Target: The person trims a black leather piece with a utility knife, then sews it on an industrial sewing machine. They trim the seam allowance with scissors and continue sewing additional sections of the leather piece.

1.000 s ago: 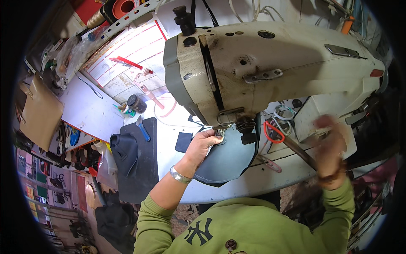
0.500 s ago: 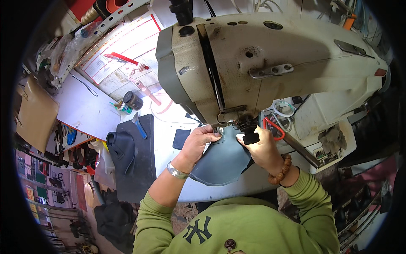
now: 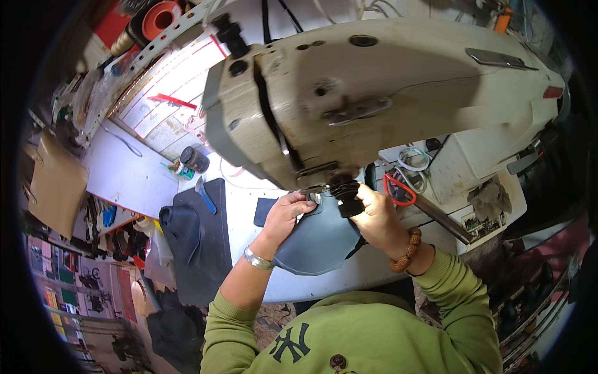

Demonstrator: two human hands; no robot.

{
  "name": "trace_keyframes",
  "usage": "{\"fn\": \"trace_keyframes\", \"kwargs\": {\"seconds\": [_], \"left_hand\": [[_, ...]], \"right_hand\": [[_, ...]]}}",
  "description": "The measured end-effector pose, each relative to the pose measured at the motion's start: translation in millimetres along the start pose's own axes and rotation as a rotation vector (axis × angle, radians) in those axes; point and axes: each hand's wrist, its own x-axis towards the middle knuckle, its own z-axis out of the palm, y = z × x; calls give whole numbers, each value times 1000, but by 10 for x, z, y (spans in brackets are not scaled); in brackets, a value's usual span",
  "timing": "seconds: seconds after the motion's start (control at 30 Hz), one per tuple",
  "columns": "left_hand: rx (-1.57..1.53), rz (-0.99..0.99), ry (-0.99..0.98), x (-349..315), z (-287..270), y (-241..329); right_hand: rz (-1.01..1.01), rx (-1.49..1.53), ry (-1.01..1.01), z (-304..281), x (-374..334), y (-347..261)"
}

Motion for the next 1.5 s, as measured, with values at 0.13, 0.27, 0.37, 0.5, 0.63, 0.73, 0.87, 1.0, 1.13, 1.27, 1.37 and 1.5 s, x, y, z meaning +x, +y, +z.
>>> {"fn": "trace_keyframes", "kwargs": {"seconds": [0.13,0.27,0.37,0.5,0.63,0.73,0.87,1.0,1.13,1.27,1.37,1.5], "left_hand": [[243,-29,47,-33,-53,-36],[1,-237,107,-32,-90,-67],[-309,-407,80,-12,-84,-85],[-255,-334,89,-30,-55,-51],[29,-303,108,-44,-31,47],[10,-248,124,-61,29,95],[81,-120,19,-43,57,128],[-44,-139,15,-27,59,113],[-239,-282,-4,-15,8,146],[-150,-303,-18,10,-5,199],[-200,-336,-44,27,9,213],[-183,-351,-24,14,19,222]], "right_hand": [[-85,-85,64,-25,-28,-3],[10,-70,-20,-75,-33,6],[-101,-105,38,-79,-8,43],[-83,-83,31,-98,4,52],[-35,-80,13,-112,14,19],[-119,-80,62,-82,33,22],[-95,-171,13,-118,11,-18],[-248,-349,120,-626,-190,-282],[-606,-772,878,-1933,-446,-570],[-478,-1033,1130,-3722,-340,-556],[-239,-1091,911,-4903,43,-469],[-178,-1402,619,-5629,619,-463]]}}
